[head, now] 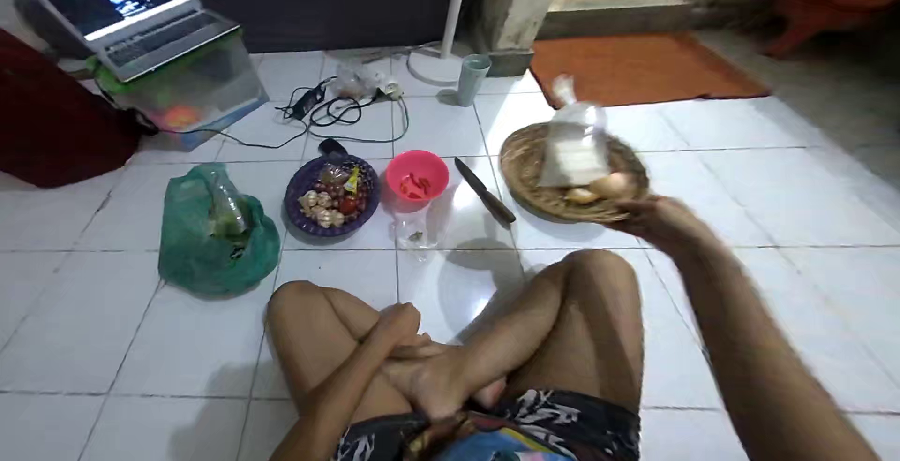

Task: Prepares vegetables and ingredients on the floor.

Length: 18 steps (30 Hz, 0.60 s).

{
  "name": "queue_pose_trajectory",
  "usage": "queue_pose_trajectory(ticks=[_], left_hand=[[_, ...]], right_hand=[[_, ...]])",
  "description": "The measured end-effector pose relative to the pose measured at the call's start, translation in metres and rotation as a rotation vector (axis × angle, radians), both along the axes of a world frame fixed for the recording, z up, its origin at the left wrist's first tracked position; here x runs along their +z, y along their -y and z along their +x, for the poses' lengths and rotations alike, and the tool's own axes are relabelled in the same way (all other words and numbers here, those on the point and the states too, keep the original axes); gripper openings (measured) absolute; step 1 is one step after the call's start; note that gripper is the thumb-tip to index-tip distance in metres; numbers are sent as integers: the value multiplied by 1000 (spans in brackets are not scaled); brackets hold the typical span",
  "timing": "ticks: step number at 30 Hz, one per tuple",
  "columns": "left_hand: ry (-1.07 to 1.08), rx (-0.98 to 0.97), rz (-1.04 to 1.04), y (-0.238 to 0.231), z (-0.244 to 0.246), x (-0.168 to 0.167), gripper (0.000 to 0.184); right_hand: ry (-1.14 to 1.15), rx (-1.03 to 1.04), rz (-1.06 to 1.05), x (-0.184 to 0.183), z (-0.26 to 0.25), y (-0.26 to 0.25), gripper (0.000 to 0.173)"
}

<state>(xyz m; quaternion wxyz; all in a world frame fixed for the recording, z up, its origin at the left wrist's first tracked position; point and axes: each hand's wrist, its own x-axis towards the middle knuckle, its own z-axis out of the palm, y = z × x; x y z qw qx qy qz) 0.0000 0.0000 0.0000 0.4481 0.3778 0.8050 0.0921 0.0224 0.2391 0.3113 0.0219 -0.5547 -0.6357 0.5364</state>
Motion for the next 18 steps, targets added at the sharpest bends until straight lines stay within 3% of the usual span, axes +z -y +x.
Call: queue_pose_trajectory(ticks=[2, 4, 8, 13, 18], left_hand=[[-5, 10, 15, 2, 0, -2, 50], [-16, 37, 8, 5, 2, -4, 50], [-32, 103, -4, 5, 5, -1, 46], [-188, 486, 428, -1, -1, -1, 29], [-321, 478, 258, -34, -34, 1, 65]], right_hand=[[-219, 182, -83, -132, 3, -93, 38], [-255, 172, -172, -195, 1, -101, 38], [-175, 82, -180, -218, 5, -43, 39], [-177, 99, -106, -258, 18, -31, 44], [-124, 134, -130, -255, 16, -33, 41]])
